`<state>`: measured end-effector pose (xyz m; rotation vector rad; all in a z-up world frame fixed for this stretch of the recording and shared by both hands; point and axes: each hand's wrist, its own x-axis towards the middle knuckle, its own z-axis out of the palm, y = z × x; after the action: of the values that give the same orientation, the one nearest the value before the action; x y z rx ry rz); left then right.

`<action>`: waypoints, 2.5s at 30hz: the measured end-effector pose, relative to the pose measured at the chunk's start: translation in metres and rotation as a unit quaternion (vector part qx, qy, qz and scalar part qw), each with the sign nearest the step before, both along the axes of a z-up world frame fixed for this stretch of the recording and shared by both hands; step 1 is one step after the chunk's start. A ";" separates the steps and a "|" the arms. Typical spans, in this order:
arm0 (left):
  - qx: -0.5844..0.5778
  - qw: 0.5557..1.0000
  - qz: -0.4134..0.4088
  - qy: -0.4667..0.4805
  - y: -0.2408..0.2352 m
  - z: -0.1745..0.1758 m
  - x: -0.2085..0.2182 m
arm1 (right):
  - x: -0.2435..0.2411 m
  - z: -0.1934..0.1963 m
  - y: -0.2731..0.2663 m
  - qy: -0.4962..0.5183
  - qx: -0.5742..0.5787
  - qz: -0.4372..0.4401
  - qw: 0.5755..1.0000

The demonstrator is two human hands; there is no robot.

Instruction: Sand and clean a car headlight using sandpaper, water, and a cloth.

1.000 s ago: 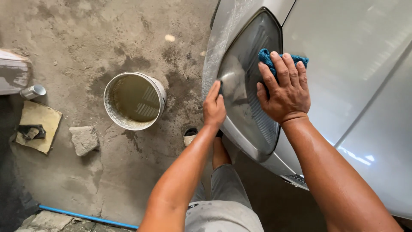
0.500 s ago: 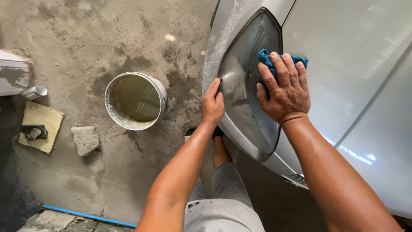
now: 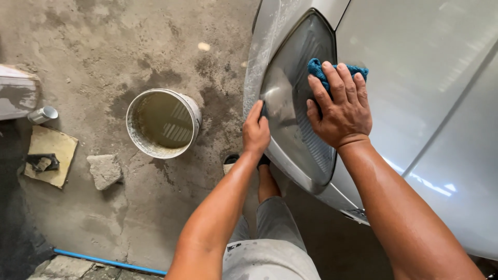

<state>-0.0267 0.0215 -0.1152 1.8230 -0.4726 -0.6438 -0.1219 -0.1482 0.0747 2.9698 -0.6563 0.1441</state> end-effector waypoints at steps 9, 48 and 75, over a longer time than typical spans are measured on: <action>-0.038 0.997 -0.003 -0.070 -0.039 0.018 0.029 | -0.003 -0.004 -0.002 -0.004 0.001 0.004 1.000; -0.026 0.962 -0.059 0.266 0.229 0.148 -0.007 | -0.111 -0.027 0.107 0.126 0.215 -0.049 0.967; -0.157 0.897 -0.152 0.384 0.185 0.236 -0.048 | -0.108 0.113 0.200 -0.365 0.614 -0.230 0.661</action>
<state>-0.0750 0.2066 0.1205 1.0683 -0.2946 -1.3430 -0.2300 0.0515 0.1882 3.5440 -2.4096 1.4197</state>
